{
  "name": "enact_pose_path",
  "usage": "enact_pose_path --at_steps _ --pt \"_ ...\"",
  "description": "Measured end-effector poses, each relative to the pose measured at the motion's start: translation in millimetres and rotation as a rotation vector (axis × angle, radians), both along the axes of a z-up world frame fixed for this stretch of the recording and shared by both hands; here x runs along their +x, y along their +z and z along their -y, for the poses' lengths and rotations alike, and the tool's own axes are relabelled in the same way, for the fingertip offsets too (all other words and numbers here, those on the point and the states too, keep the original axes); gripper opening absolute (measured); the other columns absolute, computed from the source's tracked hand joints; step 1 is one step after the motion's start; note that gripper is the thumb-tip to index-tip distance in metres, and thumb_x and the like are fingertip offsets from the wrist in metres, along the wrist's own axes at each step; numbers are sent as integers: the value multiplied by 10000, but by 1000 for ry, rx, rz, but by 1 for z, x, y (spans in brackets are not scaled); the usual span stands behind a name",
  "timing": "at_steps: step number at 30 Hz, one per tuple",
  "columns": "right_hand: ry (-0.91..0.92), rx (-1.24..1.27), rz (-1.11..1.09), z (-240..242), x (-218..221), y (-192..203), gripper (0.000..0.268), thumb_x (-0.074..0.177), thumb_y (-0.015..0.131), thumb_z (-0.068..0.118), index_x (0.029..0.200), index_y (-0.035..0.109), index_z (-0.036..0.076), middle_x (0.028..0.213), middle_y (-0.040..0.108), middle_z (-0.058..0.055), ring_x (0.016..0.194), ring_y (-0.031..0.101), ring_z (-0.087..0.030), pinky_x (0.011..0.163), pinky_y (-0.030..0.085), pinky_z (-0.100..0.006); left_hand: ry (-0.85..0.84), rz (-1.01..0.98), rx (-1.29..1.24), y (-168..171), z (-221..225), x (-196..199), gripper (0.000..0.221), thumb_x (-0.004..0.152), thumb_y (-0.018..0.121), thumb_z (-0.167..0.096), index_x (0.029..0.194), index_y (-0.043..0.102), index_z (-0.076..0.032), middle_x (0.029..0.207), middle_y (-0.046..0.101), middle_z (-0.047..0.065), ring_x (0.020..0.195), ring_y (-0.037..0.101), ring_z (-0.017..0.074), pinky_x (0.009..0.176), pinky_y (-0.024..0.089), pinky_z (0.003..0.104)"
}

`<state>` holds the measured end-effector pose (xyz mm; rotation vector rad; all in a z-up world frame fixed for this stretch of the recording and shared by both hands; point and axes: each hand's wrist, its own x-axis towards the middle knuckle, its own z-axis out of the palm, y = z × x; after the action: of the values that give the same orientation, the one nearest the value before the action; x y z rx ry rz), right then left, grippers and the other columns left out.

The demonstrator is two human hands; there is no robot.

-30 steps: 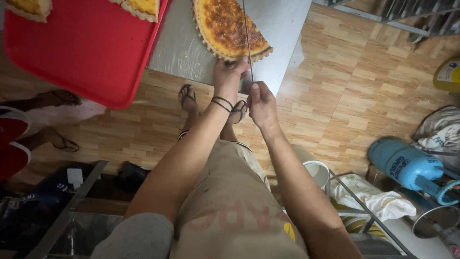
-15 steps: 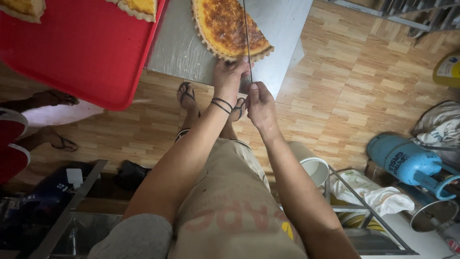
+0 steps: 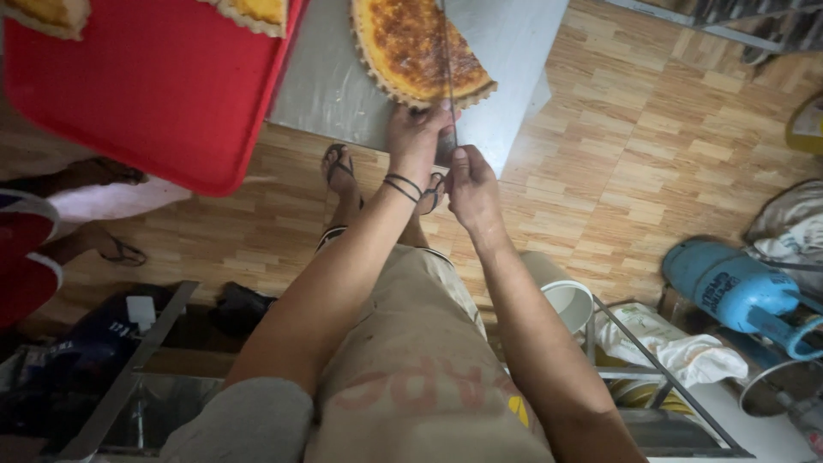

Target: Slicing a baked pie into triangular wedges and transferring them onto a red plastic tray.

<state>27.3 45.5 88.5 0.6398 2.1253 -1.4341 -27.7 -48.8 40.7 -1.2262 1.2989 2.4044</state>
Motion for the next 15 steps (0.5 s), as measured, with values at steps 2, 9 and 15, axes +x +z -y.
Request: enact_pose_path --at_steps 2,9,15 --pt "18 31 -8 0 0 2 355 1094 371 269 1009 675 106 567 576 -61 433 586 -185 379 486 -272 15 -15 23 -13 -3 0 411 851 828 -135 1068 532 51 953 726 298 889 761 391 769 667 353" --pt "1 17 -15 1 -1 4 366 1095 368 265 1025 681 90 566 577 -62 435 587 -176 376 488 -265 -5 -26 33 3 -1 1 423 868 818 -139 1084 519 67 967 718 314 914 751 411 773 665 362" --pt "13 10 -27 3 -3 13 368 1094 370 258 1040 689 81 579 577 -62 439 582 -168 376 484 -266 -19 -47 4 17 3 0 390 882 794 -136 1107 536 51 972 724 276 916 762 388 778 663 325"
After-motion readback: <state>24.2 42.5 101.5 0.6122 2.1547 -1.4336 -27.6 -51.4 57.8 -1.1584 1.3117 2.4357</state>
